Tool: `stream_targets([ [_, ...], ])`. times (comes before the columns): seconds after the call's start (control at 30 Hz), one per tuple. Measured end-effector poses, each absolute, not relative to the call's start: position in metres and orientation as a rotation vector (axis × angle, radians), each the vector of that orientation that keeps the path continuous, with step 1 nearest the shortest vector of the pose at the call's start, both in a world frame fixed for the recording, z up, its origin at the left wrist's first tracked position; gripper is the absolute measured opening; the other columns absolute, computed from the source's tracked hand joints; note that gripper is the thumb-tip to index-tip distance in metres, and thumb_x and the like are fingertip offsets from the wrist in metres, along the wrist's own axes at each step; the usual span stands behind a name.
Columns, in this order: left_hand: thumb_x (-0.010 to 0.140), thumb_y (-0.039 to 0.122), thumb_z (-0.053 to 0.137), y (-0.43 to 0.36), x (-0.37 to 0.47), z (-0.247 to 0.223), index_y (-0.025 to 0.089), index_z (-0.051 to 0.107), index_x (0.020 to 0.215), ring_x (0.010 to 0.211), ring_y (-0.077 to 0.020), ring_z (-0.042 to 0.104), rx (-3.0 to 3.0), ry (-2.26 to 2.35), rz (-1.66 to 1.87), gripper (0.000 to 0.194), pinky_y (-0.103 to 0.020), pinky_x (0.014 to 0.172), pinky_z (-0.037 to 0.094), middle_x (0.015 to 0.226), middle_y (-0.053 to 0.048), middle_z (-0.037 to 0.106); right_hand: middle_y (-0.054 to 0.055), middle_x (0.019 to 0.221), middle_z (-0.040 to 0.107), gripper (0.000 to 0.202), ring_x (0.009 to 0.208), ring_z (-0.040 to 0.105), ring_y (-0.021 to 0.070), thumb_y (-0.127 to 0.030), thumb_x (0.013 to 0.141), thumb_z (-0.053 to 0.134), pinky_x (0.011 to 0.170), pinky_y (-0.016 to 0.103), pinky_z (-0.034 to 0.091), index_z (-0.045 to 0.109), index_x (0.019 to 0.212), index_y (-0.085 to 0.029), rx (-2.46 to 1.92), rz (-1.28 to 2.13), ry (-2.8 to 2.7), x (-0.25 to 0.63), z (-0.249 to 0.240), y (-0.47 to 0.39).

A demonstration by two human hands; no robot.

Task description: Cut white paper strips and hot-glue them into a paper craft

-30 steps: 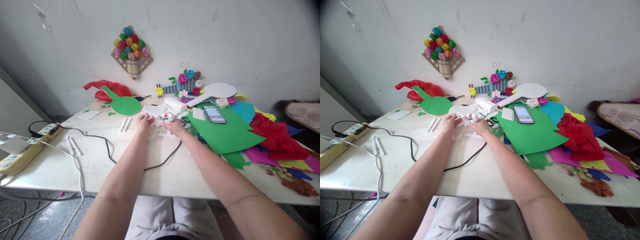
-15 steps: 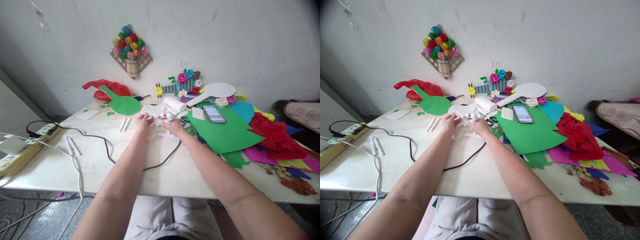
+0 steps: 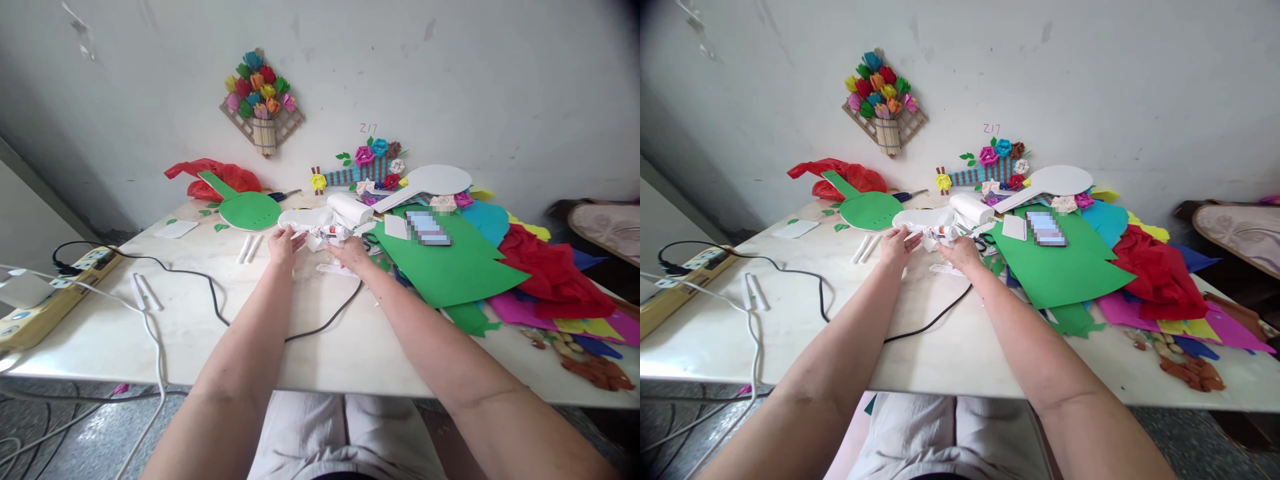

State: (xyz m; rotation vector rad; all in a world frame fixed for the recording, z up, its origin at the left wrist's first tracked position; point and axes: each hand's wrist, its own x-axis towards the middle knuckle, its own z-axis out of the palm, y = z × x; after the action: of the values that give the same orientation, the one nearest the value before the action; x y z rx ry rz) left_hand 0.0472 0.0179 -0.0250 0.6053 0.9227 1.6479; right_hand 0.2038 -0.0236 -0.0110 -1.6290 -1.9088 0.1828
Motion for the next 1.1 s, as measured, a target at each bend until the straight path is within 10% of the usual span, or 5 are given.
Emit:
stream_targets([
  [0.6,0.082,0.014,0.051,0.025,0.039,-0.026,0.014,0.049,0.074,0.064,-0.0176,0.067,0.522,0.937,1.718,0.008,-0.034,0.070,0.053,0.067,-0.002,0.057,0.004,0.063,0.066,0.036,0.037,0.053,0.0113,-0.042,0.073,0.057,0.040,0.020,0.042,0.066,0.096,-0.017,-1.570,0.412,-1.756,0.213,-0.020,-0.017],
  [1.1,0.080,0.011,0.052,0.028,0.036,-0.026,0.014,0.048,0.072,0.067,-0.0165,0.067,0.476,0.934,1.722,0.010,-0.035,0.074,0.053,0.064,-0.001,0.057,0.004,0.054,0.062,0.019,0.049,0.061,0.0168,-0.029,0.069,0.053,0.047,0.022,0.046,0.064,0.069,-0.013,-1.576,0.477,-1.670,0.216,-0.015,-0.019],
])
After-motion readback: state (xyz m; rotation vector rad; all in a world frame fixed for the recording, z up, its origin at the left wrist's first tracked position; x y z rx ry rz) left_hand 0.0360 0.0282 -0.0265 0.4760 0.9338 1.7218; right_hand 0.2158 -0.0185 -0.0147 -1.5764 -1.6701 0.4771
